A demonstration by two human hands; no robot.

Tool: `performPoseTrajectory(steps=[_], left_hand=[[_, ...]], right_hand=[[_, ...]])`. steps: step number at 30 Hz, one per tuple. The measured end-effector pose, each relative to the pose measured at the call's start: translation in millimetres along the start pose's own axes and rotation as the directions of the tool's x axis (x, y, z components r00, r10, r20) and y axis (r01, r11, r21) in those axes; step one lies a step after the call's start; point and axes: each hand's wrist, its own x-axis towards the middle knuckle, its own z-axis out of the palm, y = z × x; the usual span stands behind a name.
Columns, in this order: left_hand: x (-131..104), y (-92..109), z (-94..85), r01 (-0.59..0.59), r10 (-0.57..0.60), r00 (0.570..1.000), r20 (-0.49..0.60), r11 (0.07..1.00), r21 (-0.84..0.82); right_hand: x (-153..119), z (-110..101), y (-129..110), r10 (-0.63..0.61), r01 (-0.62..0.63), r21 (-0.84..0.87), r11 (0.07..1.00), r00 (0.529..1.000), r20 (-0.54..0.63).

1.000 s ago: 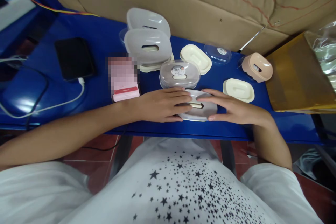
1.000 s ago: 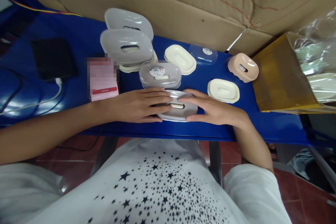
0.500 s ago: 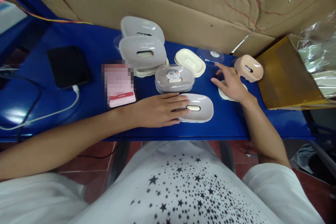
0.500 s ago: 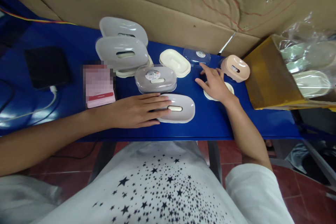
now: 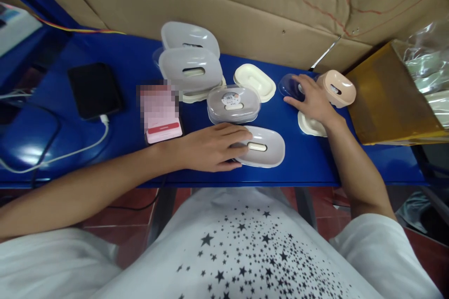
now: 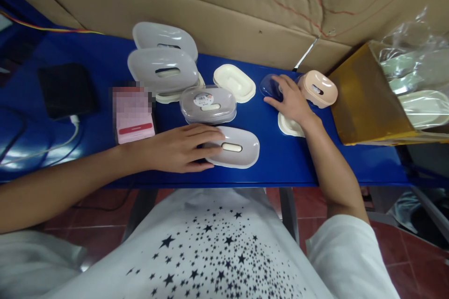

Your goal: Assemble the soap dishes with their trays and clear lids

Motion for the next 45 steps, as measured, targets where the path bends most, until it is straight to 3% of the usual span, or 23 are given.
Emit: performPoseTrajectory(steps=[4,6,8,10,12,15,18,24,27,33,36,40,42,44,45], left_hand=[[-0.7,-1.6,-8.7,-0.020,0.022,1.000,-0.018,0.996,0.088],[-1.0,-2.6,-10.9,-0.035,0.036,0.999,-0.006,0.993,0.116],[-0.8,-2.9,-11.3,-0.042,0.044,0.999,-0.009,0.990,0.133],[-0.1,-2.3,-10.6,-0.041,0.046,0.998,-0.033,0.988,0.146],[0.9,-1.2,-10.2,-0.035,0.048,0.996,-0.078,0.986,0.166],[1.6,0.2,-10.6,-0.012,0.038,0.990,-0.138,0.982,0.187],[1.0,-0.9,-9.6,0.009,0.012,0.992,-0.123,0.984,0.176],[0.3,-4.3,1.0,0.028,-0.022,0.999,-0.049,0.990,0.135],[1.6,-2.4,2.6,0.017,-0.013,0.999,-0.040,0.993,0.113],[2.0,-3.5,0.9,0.032,-0.031,0.999,-0.008,0.993,0.117],[1.0,-5.6,1.2,0.045,-0.044,0.999,-0.012,0.992,0.119],[1.3,-3.6,-0.8,0.042,-0.040,0.999,-0.028,0.996,0.077],[2.1,-1.5,-2.4,0.030,-0.028,0.999,-0.038,0.999,0.037],[2.6,0.1,-3.8,0.010,-0.009,0.999,-0.047,1.000,0.011],[2.6,0.5,-4.5,0.002,-0.001,0.999,-0.052,1.000,0.006]], right_hand=[[-10.1,-17.1,-14.0,0.030,-0.025,0.162,0.986,0.999,-0.027],[-21.0,-28.5,-30.0,-0.001,-0.013,0.309,0.951,0.999,0.044],[-35.0,-38.3,-51.8,-0.137,0.056,0.464,0.884,0.980,0.144],[-50.2,-43.2,-77.0,-0.332,0.166,0.538,0.826,0.916,0.227],[-64.5,-41.7,-101.8,-0.445,0.282,0.474,0.834,0.852,0.276],[-80.7,-30.2,-131.0,-0.468,0.395,0.287,0.873,0.843,0.264],[-91.0,-16.0,-147.7,-0.496,0.456,0.215,0.864,0.845,0.201],[-113.5,-0.3,-168.1,-0.392,0.391,0.030,0.920,0.915,0.099],[-125.5,4.2,-176.0,-0.365,0.369,-0.028,0.929,0.926,0.091],[-127.0,16.5,-176.5,-0.373,0.375,-0.009,0.927,0.924,0.080],[-117.4,11.4,-168.1,-0.404,0.403,0.027,0.915,0.910,0.095],[-90.8,-8.0,-141.2,-0.485,0.414,0.345,0.843,0.861,0.151],[-71.3,-11.9,-122.2,-0.382,0.317,0.425,0.848,0.921,0.076],[-51.6,-8.1,-103.3,-0.249,0.234,0.337,0.912,0.969,-0.001],[-43.3,-4.4,-95.0,-0.232,0.218,0.271,0.938,0.972,0.021]])
